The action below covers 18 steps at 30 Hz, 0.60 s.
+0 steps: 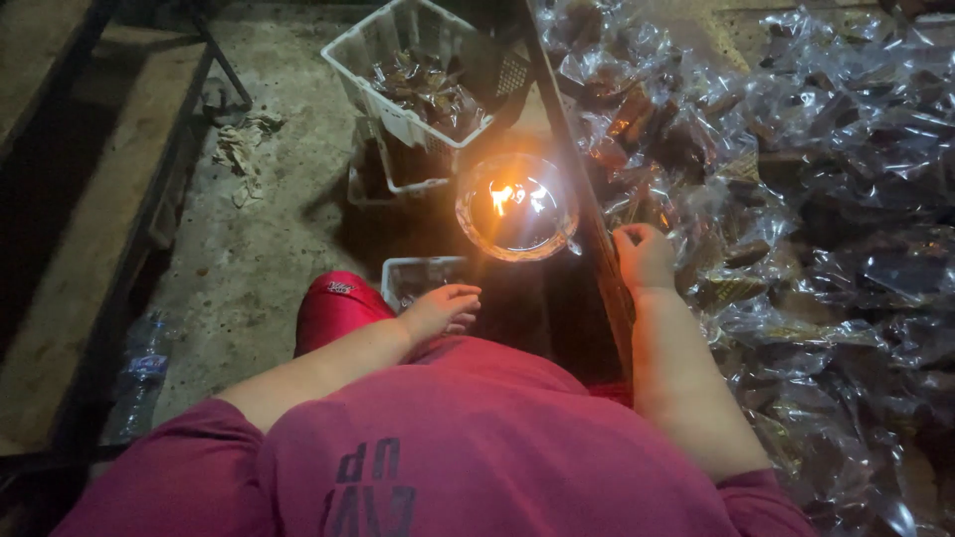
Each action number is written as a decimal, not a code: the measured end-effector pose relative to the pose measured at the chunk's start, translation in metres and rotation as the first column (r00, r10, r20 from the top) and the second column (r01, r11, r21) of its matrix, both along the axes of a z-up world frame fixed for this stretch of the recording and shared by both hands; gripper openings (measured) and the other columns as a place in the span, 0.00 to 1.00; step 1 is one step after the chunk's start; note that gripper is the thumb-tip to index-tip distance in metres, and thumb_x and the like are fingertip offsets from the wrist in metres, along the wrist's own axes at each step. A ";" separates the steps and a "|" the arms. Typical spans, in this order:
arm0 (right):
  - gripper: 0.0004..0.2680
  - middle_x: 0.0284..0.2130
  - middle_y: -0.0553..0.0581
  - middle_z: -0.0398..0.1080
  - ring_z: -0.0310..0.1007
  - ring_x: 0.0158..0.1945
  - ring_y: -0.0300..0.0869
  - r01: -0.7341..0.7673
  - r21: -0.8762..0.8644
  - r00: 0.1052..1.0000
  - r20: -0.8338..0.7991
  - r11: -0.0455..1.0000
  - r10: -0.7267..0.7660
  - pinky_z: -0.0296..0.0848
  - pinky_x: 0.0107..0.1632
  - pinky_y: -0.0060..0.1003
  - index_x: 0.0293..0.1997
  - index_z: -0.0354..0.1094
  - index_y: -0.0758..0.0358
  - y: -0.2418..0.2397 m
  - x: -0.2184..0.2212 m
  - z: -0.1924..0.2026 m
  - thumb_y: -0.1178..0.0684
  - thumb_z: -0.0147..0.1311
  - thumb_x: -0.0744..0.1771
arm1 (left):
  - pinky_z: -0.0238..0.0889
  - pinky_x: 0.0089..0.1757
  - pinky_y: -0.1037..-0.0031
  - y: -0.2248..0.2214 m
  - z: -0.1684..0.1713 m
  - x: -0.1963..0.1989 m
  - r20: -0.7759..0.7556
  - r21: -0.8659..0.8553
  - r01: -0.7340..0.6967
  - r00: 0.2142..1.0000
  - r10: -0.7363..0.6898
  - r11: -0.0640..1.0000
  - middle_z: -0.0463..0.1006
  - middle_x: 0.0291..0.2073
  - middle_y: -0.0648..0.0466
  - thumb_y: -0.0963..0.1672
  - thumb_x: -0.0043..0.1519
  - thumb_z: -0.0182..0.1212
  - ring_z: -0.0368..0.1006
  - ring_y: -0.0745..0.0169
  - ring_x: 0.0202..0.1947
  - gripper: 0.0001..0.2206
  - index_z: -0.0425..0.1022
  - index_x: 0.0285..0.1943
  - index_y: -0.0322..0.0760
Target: Sealing plastic bags containing bread by melting the edges over a candle flame.
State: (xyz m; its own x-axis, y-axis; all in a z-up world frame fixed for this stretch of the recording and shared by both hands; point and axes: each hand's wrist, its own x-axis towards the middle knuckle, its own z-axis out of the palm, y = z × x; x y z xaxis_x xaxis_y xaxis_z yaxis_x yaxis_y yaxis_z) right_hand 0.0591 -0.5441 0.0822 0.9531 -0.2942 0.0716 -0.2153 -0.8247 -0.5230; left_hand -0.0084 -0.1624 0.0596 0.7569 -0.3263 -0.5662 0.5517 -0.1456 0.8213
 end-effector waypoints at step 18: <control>0.09 0.28 0.58 0.72 0.75 0.38 0.49 0.047 0.341 0.967 0.222 0.939 -0.128 0.72 0.47 0.44 0.38 0.72 0.61 0.003 -0.006 -0.004 0.47 0.55 0.69 | 0.74 0.48 0.68 0.001 0.049 -0.018 -0.038 -0.059 -0.088 0.996 0.086 0.994 0.78 0.59 0.45 0.50 0.66 0.61 0.77 0.55 0.52 0.25 0.67 0.72 0.45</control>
State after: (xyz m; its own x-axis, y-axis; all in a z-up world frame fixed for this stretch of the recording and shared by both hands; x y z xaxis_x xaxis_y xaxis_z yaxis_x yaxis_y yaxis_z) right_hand 0.0532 -0.5413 0.0780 0.8896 -0.4215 0.1762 -0.1149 -0.5796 -0.8067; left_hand -0.0268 -0.1612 0.1087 0.7640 -0.2945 -0.5741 0.5887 -0.0463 0.8070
